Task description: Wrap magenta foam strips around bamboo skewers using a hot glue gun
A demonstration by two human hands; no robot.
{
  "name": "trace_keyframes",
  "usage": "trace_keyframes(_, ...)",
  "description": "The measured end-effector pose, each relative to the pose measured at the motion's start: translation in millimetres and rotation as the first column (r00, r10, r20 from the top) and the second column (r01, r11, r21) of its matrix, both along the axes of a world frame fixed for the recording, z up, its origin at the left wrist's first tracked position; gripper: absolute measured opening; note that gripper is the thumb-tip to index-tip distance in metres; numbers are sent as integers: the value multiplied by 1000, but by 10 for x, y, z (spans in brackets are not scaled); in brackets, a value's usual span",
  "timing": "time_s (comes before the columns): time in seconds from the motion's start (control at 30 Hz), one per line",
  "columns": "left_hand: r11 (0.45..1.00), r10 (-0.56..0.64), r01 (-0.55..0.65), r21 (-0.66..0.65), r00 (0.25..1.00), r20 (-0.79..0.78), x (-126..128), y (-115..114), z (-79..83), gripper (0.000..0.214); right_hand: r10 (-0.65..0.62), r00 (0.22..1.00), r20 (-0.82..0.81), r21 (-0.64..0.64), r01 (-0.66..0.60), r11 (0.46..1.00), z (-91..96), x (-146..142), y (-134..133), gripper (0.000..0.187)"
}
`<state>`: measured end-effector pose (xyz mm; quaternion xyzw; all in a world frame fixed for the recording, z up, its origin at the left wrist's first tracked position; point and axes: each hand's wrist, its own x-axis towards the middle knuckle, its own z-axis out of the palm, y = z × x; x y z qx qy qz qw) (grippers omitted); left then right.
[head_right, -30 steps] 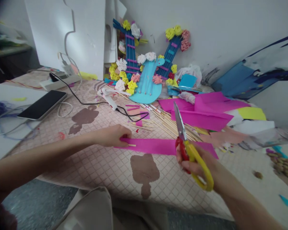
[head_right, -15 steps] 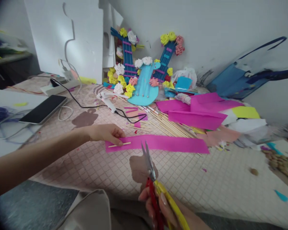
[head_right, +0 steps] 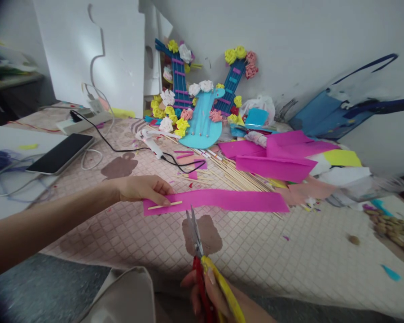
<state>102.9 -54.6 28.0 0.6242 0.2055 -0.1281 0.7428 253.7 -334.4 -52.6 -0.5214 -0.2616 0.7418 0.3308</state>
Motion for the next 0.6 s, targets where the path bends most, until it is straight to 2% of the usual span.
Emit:
trace_keyframes(0.2,1000,-25,25,15,999,22,-19,-21,17,17,-116,993,-29,-34,115,993,30,16,77,74)
trace_keyframes(0.3,1000,-21,21,20,1000,20,-20,-23,23,18,-120,991,-51,-81,116,990,85,36,136,65)
trace_keyframes(0.4,1000,-15,15,2,1000,5,-23,-27,34,22,-127,987,-97,-122,114,986,181,35,194,66)
trace_keyframes(0.6,1000,-14,14,-11,1000,4,-44,-45,45,23,-159,979,-127,-94,148,985,235,-6,217,63)
